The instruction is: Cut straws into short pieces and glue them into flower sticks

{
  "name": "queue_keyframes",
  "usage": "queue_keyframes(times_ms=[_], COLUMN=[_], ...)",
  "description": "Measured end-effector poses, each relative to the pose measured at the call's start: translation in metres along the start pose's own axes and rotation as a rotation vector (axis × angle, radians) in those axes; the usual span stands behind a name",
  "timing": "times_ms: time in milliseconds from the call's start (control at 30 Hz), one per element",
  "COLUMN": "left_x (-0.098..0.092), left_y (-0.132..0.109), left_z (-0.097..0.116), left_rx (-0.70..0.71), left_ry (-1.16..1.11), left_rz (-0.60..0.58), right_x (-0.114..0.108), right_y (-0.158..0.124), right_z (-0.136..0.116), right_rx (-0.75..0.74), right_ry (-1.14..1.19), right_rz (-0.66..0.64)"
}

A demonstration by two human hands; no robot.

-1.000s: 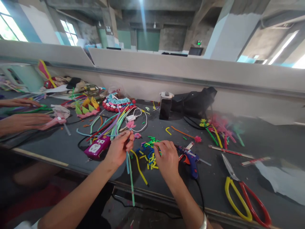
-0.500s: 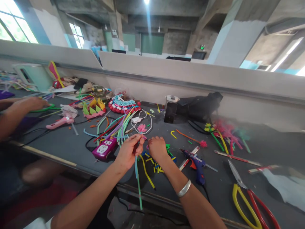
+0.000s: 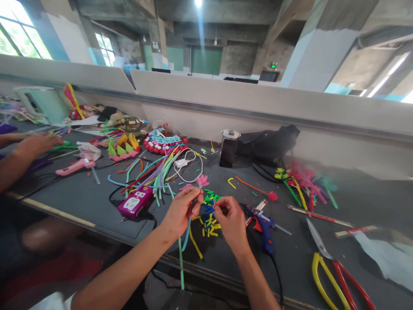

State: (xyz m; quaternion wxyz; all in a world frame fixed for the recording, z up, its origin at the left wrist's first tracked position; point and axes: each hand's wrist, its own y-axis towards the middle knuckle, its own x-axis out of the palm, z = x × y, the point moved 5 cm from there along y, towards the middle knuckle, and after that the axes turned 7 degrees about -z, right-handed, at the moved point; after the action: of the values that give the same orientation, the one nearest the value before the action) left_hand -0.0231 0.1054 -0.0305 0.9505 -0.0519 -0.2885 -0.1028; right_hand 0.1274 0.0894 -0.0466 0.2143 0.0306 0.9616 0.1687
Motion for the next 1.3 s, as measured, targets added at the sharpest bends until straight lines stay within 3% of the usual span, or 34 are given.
queue_keyframes(times_ms=[200, 533, 767, 900, 1000, 1100, 1300], left_x=[0.011, 0.018, 0.02, 0.021, 0.021, 0.021, 0.021], left_y=[0.004, 0.001, 0.001, 0.0, -0.001, 0.0, 0.001], left_z=[-0.016, -0.023, -0.028, -0.027, -0.027, -0.029, -0.03], left_rx=[-0.017, 0.004, -0.007, 0.005, 0.014, 0.039, 0.081], left_ry=[0.044, 0.268, 0.412, 0.496, 0.522, 0.548, 0.656], left_rz=[0.01, 0.071, 0.045, 0.038, 0.026, 0.007, -0.011], right_x=[-0.024, -0.046, -0.044, -0.045, -0.049, -0.053, -0.059], right_y=[-0.005, -0.015, -0.021, -0.021, -0.021, -0.021, -0.021], right_z=[0.008, 0.0, -0.005, -0.004, -0.001, 0.0, -0.016], right_rx=[0.135, 0.155, 0.239, 0.288, 0.28, 0.226, -0.118], right_ry=[0.355, 0.476, 0.731, 0.833, 0.755, 0.485, -0.073], right_rz=[0.069, 0.173, 0.055, 0.058, 0.104, 0.137, 0.187])
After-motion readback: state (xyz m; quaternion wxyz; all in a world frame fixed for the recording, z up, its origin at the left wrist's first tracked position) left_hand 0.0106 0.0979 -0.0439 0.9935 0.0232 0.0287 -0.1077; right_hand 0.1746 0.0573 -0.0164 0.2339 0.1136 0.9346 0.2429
